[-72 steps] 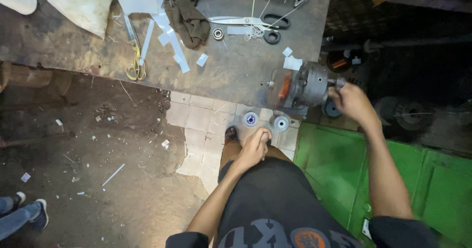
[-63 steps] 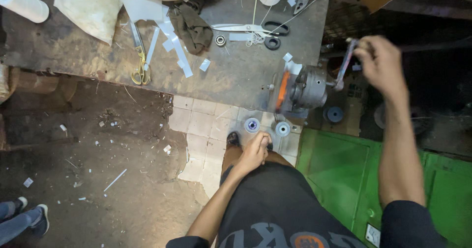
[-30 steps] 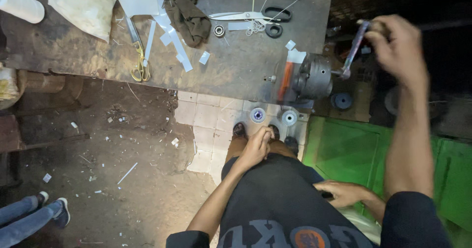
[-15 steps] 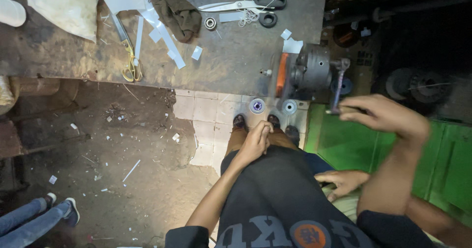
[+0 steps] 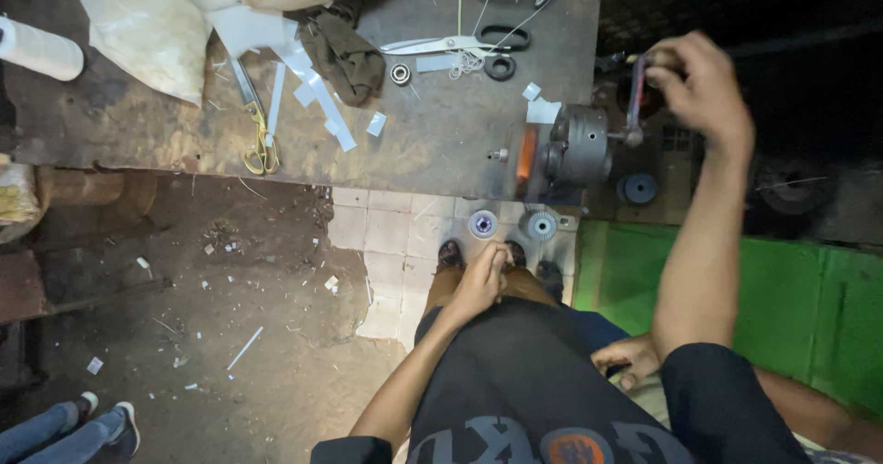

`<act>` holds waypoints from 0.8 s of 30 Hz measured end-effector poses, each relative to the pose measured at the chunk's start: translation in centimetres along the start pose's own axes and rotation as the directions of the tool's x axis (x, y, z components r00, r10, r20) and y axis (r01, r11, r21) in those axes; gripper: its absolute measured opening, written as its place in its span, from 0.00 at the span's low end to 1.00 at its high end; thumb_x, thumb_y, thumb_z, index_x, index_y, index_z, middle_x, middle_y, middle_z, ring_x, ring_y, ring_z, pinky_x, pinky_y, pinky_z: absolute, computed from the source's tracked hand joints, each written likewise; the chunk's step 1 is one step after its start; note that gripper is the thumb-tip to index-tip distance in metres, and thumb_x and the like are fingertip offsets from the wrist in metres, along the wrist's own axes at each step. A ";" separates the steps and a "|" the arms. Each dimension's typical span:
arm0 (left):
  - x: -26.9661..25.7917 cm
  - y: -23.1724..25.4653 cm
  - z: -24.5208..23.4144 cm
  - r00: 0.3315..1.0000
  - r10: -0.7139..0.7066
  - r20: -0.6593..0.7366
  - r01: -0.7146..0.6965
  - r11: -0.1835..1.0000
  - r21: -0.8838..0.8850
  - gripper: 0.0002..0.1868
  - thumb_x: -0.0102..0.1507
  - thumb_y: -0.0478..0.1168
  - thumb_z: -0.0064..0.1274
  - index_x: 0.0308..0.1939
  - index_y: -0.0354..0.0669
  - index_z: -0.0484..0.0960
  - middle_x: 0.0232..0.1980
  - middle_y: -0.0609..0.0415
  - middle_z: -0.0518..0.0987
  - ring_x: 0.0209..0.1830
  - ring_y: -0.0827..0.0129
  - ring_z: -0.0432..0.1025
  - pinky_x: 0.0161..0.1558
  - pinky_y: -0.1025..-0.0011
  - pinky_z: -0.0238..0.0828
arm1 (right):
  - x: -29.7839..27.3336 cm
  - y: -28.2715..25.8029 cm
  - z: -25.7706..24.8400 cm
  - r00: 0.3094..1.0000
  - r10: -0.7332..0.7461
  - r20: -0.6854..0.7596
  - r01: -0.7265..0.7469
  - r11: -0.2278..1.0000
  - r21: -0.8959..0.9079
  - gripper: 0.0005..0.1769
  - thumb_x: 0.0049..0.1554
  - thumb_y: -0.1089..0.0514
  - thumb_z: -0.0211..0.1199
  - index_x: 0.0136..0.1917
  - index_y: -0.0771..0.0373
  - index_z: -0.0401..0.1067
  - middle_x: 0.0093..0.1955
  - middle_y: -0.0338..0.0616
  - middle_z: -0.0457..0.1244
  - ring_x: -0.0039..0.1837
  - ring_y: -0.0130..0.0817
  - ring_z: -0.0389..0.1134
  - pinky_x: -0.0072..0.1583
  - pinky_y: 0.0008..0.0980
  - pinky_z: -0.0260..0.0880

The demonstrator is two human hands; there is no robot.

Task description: The person winds copper wire onto a cylindrical component using a hand-cranked winding machine. They adjust the component, wind the wire, and then remove the wound coil. The person also uses scissors to cut the wire and places the finished coil on the table.

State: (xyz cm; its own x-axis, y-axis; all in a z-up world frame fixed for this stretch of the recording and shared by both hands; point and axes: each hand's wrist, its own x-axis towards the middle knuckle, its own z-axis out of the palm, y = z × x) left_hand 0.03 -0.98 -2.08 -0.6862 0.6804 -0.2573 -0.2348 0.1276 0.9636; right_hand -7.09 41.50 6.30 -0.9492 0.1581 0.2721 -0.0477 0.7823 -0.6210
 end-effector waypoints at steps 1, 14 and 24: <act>0.1 0.1 0.0 1.000 -0.016 0.009 0.016 1.000 0.009 0.11 0.77 0.42 0.35 0.47 0.40 0.70 0.26 0.57 0.67 0.15 0.78 0.62 0.19 0.74 0.61 | 0.3 -1.0 -1.3 1.000 -0.006 -0.019 0.006 1.000 -0.003 0.13 0.66 0.63 0.71 0.61 0.69 0.74 0.51 0.51 0.64 0.53 0.40 0.67 0.52 0.35 0.68; -0.3 0.0 0.1 0.999 -0.054 0.003 0.054 0.998 0.011 0.11 0.77 0.42 0.34 0.48 0.40 0.70 0.22 0.58 0.65 0.15 0.77 0.62 0.19 0.74 0.61 | -10.7 -11.4 -8.1 0.879 0.178 0.442 -0.218 0.975 0.040 0.16 0.62 0.57 0.65 0.61 0.66 0.75 0.50 0.47 0.69 0.50 0.34 0.72 0.49 0.31 0.73; 0.2 -0.4 -0.4 0.998 -0.020 0.051 0.019 0.999 0.039 0.13 0.77 0.44 0.33 0.47 0.40 0.70 0.21 0.57 0.66 0.14 0.77 0.63 0.19 0.75 0.61 | -12.4 -1.3 5.0 0.903 0.233 0.360 -0.271 0.961 0.059 0.18 0.60 0.59 0.64 0.61 0.70 0.71 0.57 0.55 0.68 0.58 0.46 0.70 0.56 0.39 0.70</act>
State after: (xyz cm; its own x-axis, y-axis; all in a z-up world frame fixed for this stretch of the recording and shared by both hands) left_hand -0.22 -1.20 -2.57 -0.6453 0.7135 -0.2730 -0.2205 0.1681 0.9608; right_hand 3.17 35.48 0.04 -0.9806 0.1080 -0.1636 0.1932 0.6736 -0.7134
